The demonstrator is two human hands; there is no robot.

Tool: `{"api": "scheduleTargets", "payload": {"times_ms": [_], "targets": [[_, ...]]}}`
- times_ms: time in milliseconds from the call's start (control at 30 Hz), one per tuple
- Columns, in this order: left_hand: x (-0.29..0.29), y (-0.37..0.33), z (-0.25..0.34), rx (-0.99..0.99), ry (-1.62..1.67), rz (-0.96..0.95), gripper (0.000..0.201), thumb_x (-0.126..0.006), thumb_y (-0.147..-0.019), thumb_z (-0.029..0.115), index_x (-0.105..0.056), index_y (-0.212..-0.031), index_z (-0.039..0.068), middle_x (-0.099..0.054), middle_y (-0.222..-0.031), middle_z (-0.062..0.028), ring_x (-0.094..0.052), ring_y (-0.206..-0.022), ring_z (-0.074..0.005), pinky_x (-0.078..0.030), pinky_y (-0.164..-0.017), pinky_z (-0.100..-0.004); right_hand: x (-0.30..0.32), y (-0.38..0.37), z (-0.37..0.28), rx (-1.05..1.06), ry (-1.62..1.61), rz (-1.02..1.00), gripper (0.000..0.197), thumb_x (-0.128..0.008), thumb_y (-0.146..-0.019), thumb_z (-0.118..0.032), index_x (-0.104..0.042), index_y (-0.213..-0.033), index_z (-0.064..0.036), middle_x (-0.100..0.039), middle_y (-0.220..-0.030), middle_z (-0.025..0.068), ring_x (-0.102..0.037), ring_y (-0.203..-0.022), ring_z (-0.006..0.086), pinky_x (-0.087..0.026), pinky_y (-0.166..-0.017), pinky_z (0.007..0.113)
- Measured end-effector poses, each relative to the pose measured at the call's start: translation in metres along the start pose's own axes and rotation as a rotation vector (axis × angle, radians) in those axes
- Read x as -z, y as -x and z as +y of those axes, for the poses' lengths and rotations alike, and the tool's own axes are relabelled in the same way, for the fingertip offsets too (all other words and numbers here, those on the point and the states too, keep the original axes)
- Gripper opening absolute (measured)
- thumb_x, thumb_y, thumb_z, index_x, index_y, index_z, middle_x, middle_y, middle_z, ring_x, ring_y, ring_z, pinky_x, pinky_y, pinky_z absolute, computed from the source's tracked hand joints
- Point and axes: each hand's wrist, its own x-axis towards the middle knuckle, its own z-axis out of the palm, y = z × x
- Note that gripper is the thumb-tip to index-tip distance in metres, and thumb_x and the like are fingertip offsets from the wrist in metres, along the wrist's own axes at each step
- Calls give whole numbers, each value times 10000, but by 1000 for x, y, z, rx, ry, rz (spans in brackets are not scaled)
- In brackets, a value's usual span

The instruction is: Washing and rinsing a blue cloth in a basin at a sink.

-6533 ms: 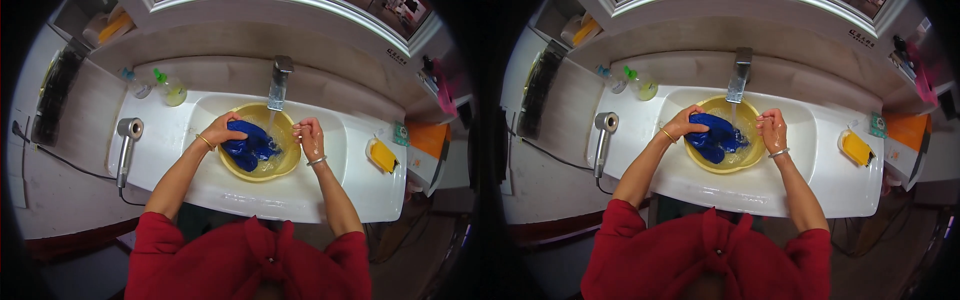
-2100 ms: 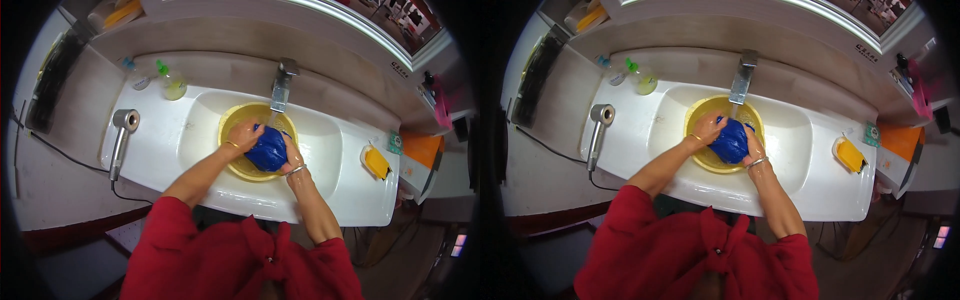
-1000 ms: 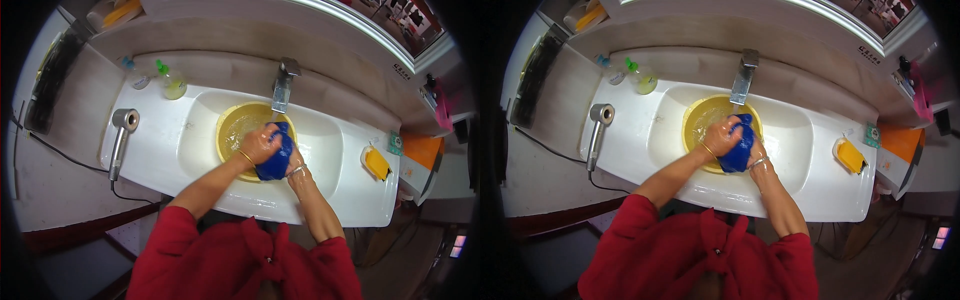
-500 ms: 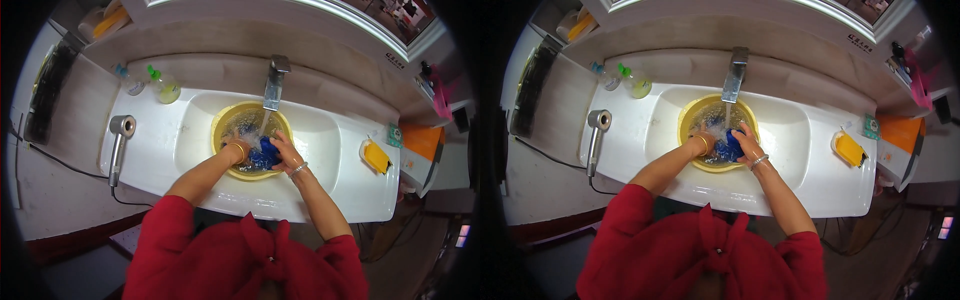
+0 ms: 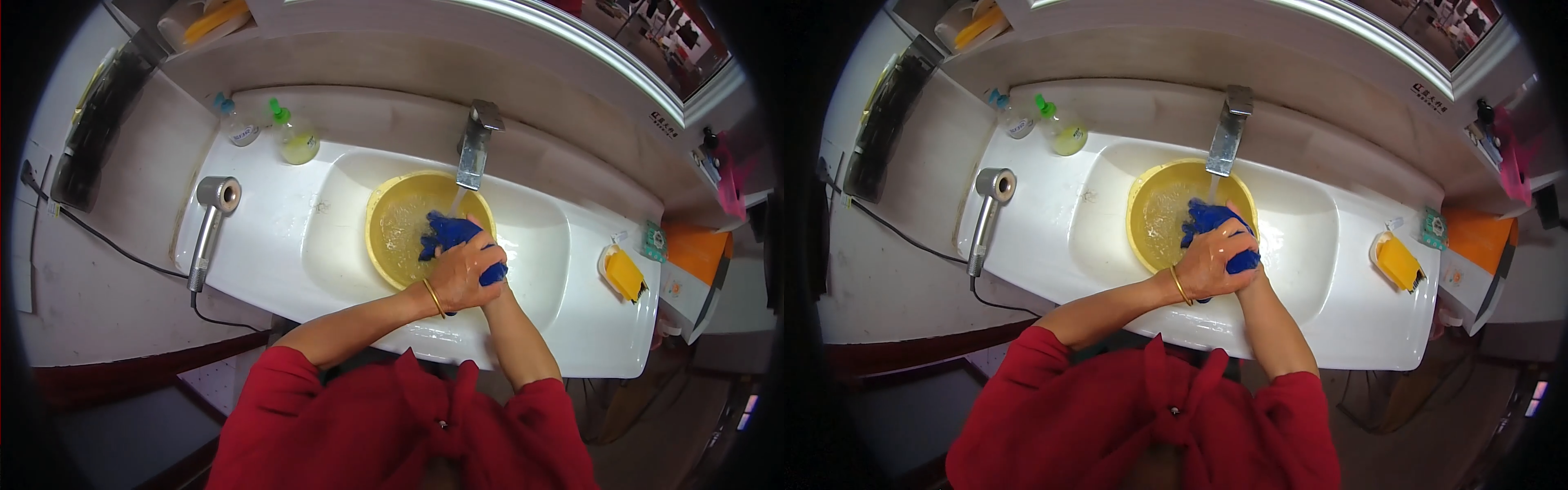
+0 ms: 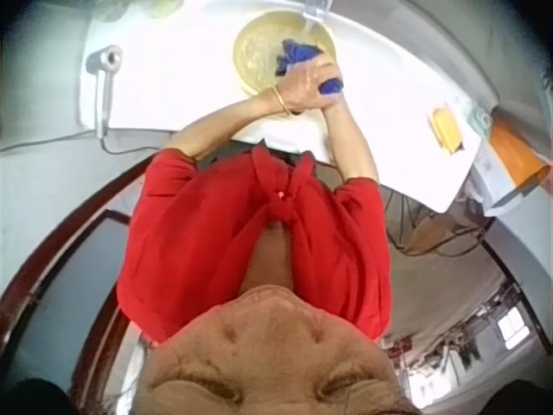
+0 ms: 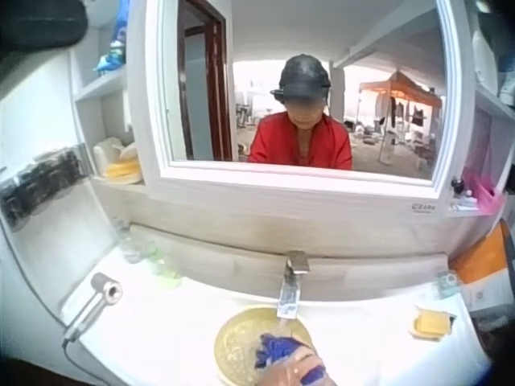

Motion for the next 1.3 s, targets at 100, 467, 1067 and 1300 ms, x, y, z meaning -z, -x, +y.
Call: {"api": "scheduleTargets", "payload": {"times_ms": [100, 467, 1067, 1300], "targets": [[-2, -1, -28, -88, -142, 63, 242, -667, -653, 182, -547, -821, 56, -515, -818, -137, -552, -757, -306, -472, -639, -375, 13, -5, 3, 84, 134, 124, 296, -406, -919, -248, -488, -1130, -58, -570, -1050, 108, -567, -943, 214, -487, -829, 341], [64, 20, -107, -2, -906, -522, 246, -541, -765, 127, -568, -1010, 121, -391, -1292, -108, -347, -1164, -431, -347, -925, -438, -38, 46, -40, -30, 631, 462, 339, -519, -860, -138, -439, -1164, -11, -478, -1125, 168, -558, -943, 281, -558, -716, 406], [-1, 23, -112, 466, -641, -934, 432, -611, -732, 268, -562, -1078, 13, -616, -931, -210, -589, -909, -332, -464, -812, -369, 33, -19, -8, -257, 2248, -110, 445, -696, -662, -282, -583, -1001, -18, -614, -927, 186, -582, -906, 312, -451, -821, 349], [63, 23, -98, 329, 15, -169, 208, -563, -786, 86, -592, -980, 16, -622, -953, -105, -589, -893, -213, -448, -813, -291, -21, 17, -63, 19, 1840, -14, 683, -786, -559, -303, -525, -1088, 41, -612, -950, 199, -605, -865, 260, -470, -801, 319]]}}
